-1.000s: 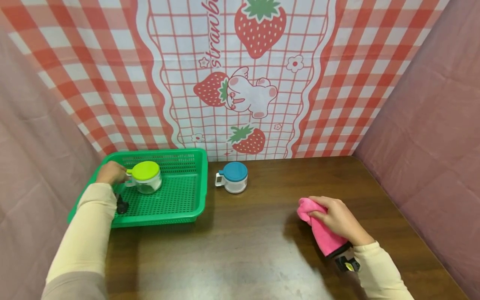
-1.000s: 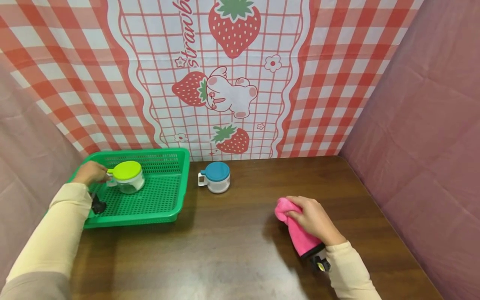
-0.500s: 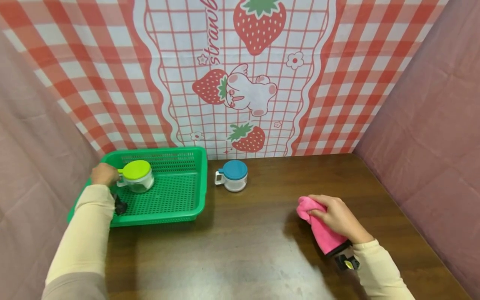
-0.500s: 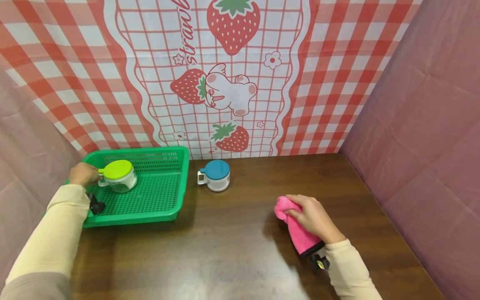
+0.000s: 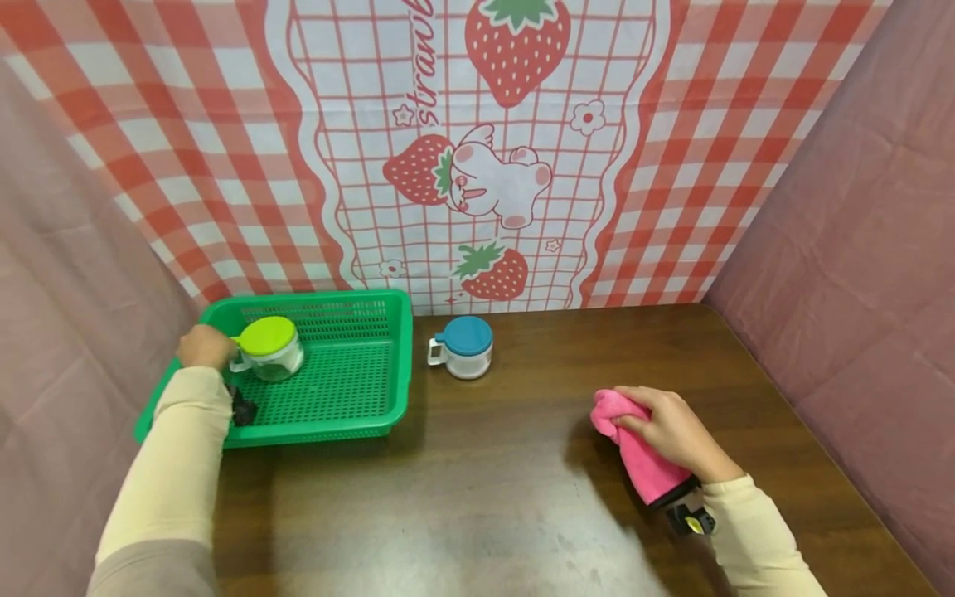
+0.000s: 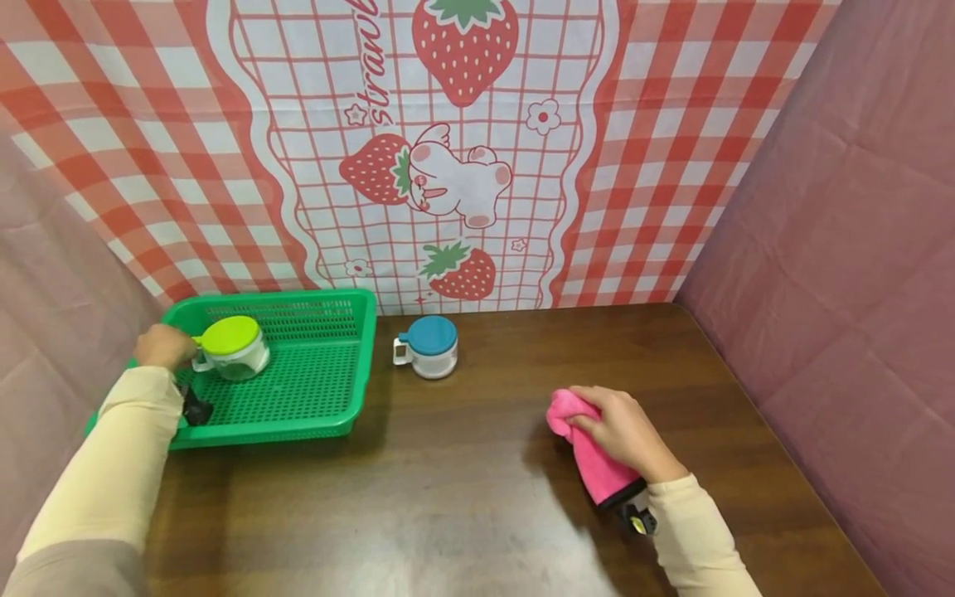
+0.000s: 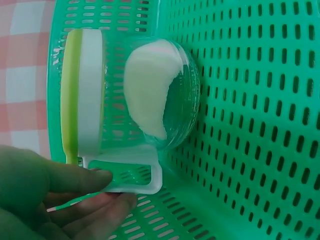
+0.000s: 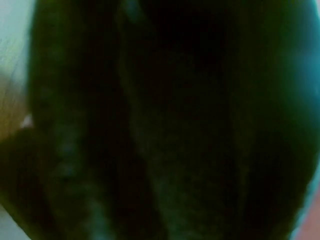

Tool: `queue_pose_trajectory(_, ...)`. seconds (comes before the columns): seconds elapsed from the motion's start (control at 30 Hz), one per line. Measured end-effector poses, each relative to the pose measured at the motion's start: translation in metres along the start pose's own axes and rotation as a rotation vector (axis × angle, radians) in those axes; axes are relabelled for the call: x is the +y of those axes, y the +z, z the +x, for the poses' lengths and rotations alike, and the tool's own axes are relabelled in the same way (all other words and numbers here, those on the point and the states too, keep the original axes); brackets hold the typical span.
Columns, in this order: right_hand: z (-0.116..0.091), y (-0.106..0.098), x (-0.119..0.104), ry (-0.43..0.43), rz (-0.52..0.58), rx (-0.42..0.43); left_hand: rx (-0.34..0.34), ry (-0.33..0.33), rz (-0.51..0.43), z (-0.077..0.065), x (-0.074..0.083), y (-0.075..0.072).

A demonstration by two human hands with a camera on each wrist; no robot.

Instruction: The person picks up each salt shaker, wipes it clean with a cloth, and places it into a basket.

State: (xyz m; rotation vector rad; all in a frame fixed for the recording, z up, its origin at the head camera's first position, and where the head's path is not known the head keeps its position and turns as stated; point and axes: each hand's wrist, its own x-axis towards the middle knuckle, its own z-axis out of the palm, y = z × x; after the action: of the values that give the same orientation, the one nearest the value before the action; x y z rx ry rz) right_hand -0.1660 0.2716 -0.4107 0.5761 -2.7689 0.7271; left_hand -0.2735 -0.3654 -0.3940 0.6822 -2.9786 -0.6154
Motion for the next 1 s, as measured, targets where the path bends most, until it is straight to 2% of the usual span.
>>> queue_pose_trajectory(0.27, 0.002, 0.002, -0.002, 0.024, 0.023, -0.002, -0.075, -0.025, -0.03, 0.003, 0.0, 0.0)
queue_pose_trajectory(0.43, 0.003, 0.004, -0.002, 0.013, 0.025, 0.008, -0.114, -0.009, -0.03, 0.001, 0.002, -0.004)
queue_pose_trajectory(0.63, 0.003, 0.005, 0.0, -0.015, 0.011, 0.02, -0.083, 0.05, -0.04, -0.003, 0.006, -0.009)
queue_pose_trajectory(0.83, 0.004, 0.005, 0.001, -0.018, 0.003, 0.017, -0.056, 0.017, -0.021, -0.007, 0.015, -0.015)
queue_pose_trajectory(1.0, 0.006, 0.004, 0.0, -0.008, 0.003, 0.019, -0.049, 0.017, -0.026, -0.01, 0.02, -0.018)
